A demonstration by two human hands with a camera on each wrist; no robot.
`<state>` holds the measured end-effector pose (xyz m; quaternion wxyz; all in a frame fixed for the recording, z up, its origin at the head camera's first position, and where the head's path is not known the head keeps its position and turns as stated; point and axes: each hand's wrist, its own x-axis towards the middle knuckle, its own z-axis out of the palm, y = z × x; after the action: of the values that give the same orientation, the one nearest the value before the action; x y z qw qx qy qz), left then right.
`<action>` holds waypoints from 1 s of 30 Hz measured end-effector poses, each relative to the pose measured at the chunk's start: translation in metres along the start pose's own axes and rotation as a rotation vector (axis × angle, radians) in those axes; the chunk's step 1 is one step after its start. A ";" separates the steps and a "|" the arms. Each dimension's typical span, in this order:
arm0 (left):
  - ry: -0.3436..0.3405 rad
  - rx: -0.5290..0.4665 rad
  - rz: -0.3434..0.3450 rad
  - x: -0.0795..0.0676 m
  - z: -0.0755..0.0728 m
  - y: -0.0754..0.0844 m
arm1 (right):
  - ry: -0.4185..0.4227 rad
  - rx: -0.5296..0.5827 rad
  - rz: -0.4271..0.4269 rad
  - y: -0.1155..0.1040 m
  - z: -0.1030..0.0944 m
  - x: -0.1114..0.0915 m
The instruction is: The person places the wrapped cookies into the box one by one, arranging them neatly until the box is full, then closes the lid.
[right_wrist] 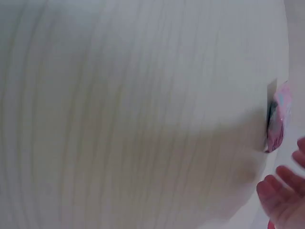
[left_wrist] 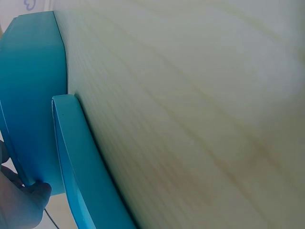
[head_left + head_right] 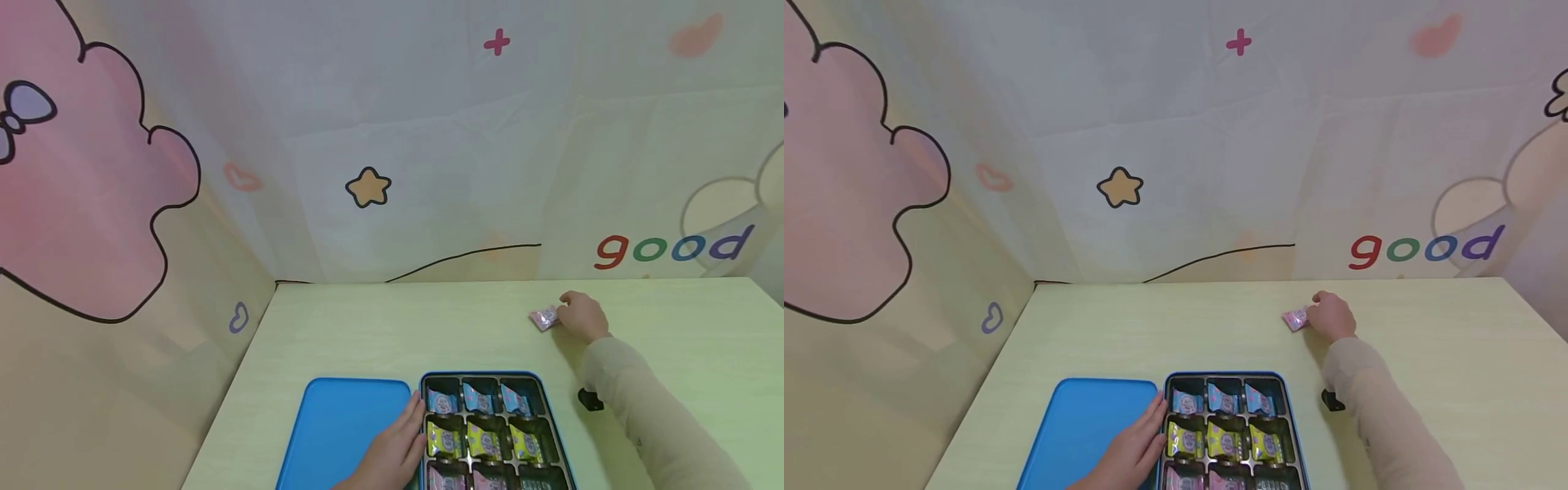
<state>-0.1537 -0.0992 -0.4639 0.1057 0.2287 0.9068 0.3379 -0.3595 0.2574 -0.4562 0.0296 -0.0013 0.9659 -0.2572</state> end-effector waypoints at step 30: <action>0.032 0.056 0.015 0.000 0.001 0.001 | -0.101 -0.275 -0.252 0.005 0.006 -0.002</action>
<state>-0.1529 -0.0978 -0.4642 0.0822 0.2327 0.9158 0.3169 -0.3568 0.2591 -0.4642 0.0450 -0.1392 0.9814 -0.1241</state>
